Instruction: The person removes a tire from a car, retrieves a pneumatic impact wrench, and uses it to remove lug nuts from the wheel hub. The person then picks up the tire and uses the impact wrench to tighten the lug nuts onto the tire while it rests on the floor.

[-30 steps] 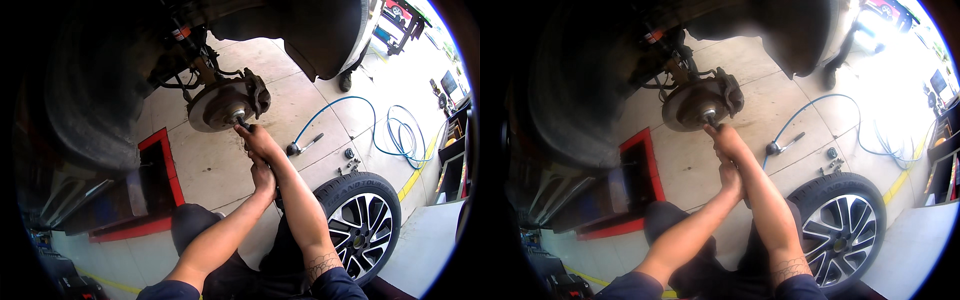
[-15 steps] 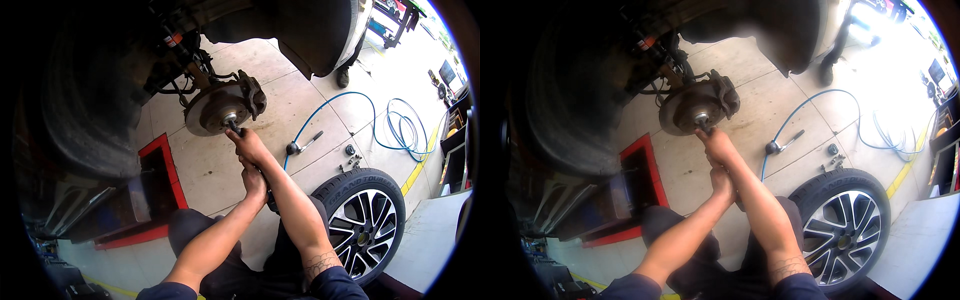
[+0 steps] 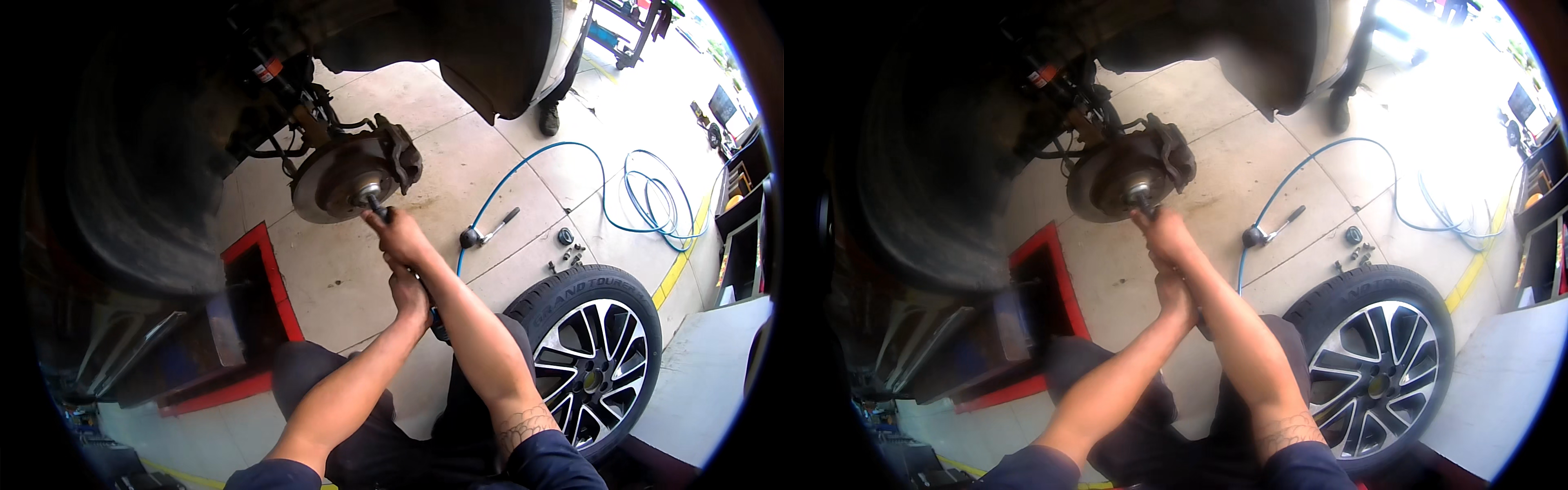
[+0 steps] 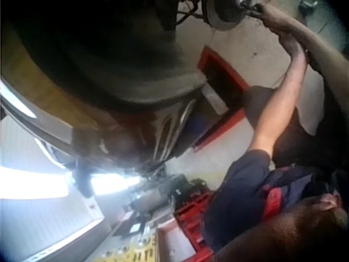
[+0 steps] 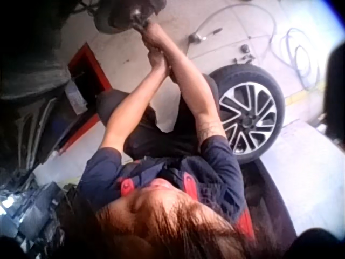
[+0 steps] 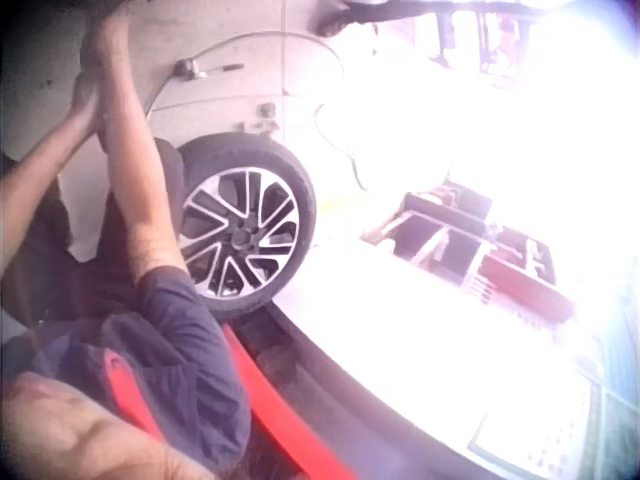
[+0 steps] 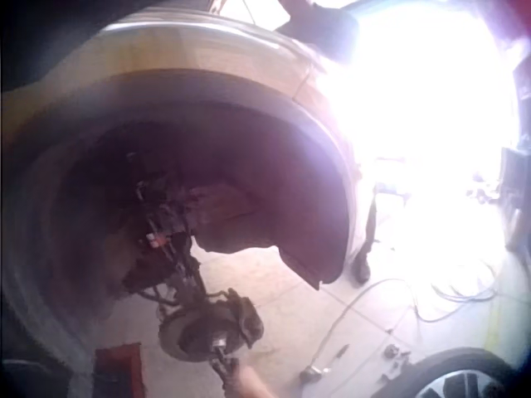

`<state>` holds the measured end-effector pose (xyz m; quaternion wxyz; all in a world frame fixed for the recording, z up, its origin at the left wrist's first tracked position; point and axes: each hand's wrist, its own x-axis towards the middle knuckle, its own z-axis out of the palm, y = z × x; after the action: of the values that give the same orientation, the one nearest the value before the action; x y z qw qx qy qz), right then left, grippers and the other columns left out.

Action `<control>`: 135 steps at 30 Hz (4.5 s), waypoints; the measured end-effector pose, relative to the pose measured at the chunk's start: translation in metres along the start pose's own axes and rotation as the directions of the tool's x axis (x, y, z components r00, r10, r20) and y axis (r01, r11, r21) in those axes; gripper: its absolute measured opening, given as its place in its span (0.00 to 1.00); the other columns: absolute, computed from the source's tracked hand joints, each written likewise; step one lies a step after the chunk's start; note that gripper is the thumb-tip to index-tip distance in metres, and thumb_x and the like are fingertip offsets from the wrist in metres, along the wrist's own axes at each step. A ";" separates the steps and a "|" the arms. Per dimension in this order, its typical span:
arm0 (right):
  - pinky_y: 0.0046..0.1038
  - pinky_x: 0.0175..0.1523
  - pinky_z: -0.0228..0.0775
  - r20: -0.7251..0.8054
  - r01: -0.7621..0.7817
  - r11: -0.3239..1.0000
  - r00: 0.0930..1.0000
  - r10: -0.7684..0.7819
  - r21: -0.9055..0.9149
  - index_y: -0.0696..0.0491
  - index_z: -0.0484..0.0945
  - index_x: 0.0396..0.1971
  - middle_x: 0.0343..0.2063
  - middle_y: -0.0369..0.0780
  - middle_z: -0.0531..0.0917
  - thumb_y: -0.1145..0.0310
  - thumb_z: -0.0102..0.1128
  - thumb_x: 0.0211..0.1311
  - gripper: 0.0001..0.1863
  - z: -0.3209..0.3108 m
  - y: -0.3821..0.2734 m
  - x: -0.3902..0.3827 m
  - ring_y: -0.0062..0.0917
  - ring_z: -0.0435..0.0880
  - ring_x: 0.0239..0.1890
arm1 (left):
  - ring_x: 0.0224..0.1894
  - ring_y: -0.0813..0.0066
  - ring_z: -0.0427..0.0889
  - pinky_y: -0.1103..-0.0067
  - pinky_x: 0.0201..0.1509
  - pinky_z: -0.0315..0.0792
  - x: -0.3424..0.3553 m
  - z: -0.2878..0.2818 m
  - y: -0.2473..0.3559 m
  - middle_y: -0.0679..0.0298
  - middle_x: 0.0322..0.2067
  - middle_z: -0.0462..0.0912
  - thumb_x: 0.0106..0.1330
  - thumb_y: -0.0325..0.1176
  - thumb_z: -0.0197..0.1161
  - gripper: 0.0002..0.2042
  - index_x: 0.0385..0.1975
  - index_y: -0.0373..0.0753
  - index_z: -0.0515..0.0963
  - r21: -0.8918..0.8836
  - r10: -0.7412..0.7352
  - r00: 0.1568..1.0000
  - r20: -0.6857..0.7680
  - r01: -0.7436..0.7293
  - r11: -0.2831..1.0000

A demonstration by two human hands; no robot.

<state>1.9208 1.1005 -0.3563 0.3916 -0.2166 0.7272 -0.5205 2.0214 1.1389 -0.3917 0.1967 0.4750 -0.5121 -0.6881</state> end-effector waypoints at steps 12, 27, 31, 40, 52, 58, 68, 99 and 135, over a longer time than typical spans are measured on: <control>0.41 0.41 0.77 -0.037 0.155 0.985 0.987 -0.158 -0.080 0.64 0.78 0.39 0.27 0.51 0.85 0.42 0.60 0.68 0.32 0.021 0.019 0.010 0.42 0.86 0.31 | 0.38 0.68 0.83 0.70 0.41 0.77 0.005 -0.007 -0.012 0.59 0.37 0.81 0.76 0.69 0.36 0.38 0.47 0.33 0.74 0.094 0.120 0.992 -0.033 -0.117 0.989; 0.39 0.38 0.78 -0.033 0.129 0.991 0.991 -0.130 -0.045 0.64 0.78 0.40 0.25 0.49 0.84 0.42 0.62 0.67 0.32 0.015 0.020 0.013 0.37 0.86 0.28 | 0.39 0.69 0.81 0.70 0.44 0.77 -0.007 0.007 0.008 0.60 0.40 0.81 0.78 0.65 0.35 0.34 0.47 0.36 0.73 -0.011 0.066 0.997 -0.046 -0.067 0.998; 0.39 0.39 0.77 0.024 0.156 0.986 0.988 -0.155 -0.061 0.64 0.79 0.39 0.26 0.50 0.84 0.42 0.61 0.67 0.32 0.019 0.019 0.011 0.37 0.86 0.29 | 0.40 0.70 0.81 0.70 0.46 0.77 -0.006 0.005 -0.001 0.63 0.42 0.80 0.78 0.66 0.33 0.33 0.50 0.38 0.72 0.021 0.082 0.993 -0.087 -0.080 0.997; 0.42 0.48 0.76 0.111 0.171 0.976 0.981 -0.157 -0.138 0.65 0.80 0.41 0.35 0.54 0.86 0.39 0.60 0.66 0.35 0.022 0.010 0.007 0.45 0.87 0.41 | 0.43 0.74 0.79 0.72 0.50 0.75 -0.006 0.004 -0.004 0.66 0.45 0.77 0.77 0.67 0.33 0.32 0.54 0.43 0.69 -0.080 0.084 0.995 -0.062 -0.089 0.993; 0.45 0.52 0.76 0.096 0.209 0.968 0.976 -0.197 -0.142 0.61 0.82 0.44 0.40 0.55 0.86 0.45 0.63 0.66 0.28 0.017 0.003 0.004 0.50 0.85 0.46 | 0.61 0.78 0.69 0.75 0.67 0.63 0.080 -0.038 -0.090 0.70 0.61 0.69 0.78 0.63 0.42 0.27 0.65 0.52 0.66 -0.929 0.213 0.909 0.358 0.323 0.179; 0.46 0.51 0.76 0.058 0.211 0.965 0.977 -0.205 -0.154 0.62 0.82 0.41 0.38 0.56 0.86 0.41 0.61 0.67 0.32 0.009 0.020 0.009 0.51 0.85 0.46 | 0.57 0.79 0.71 0.75 0.64 0.65 0.062 -0.019 -0.087 0.70 0.57 0.71 0.78 0.64 0.39 0.27 0.63 0.52 0.66 -0.182 0.290 0.947 0.138 -0.264 0.947; 0.46 0.52 0.76 0.081 0.244 0.961 0.969 -0.235 -0.128 0.59 0.83 0.41 0.38 0.56 0.86 0.40 0.60 0.67 0.31 0.018 0.024 0.011 0.51 0.85 0.46 | 0.56 0.79 0.71 0.75 0.63 0.66 0.057 -0.019 -0.081 0.71 0.55 0.71 0.78 0.65 0.37 0.27 0.61 0.52 0.66 -0.122 0.261 0.957 0.128 -0.246 0.961; 0.44 0.51 0.75 0.134 0.039 0.981 0.991 -0.014 -0.188 0.63 0.84 0.39 0.38 0.55 0.87 0.41 0.60 0.67 0.32 0.032 0.058 0.034 0.48 0.86 0.45 | 0.51 0.82 0.72 0.75 0.59 0.68 0.044 -0.016 -0.065 0.72 0.48 0.71 0.77 0.68 0.33 0.28 0.55 0.51 0.67 0.007 0.196 0.971 0.138 -0.199 0.980; 0.44 0.50 0.78 -0.018 -0.152 0.978 0.988 0.151 -0.141 0.63 0.83 0.41 0.37 0.54 0.87 0.43 0.57 0.70 0.31 -0.003 0.061 0.038 0.47 0.87 0.44 | 0.41 0.78 0.74 0.72 0.47 0.73 -0.004 0.037 -0.002 0.72 0.40 0.70 0.74 0.70 0.40 0.29 0.47 0.48 0.67 0.058 0.209 0.962 0.176 -0.223 0.973</control>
<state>1.9016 1.0968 -0.4254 0.4111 -0.1860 0.7783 -0.4366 1.9915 1.1618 -0.3906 0.2079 0.3634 -0.6020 -0.6799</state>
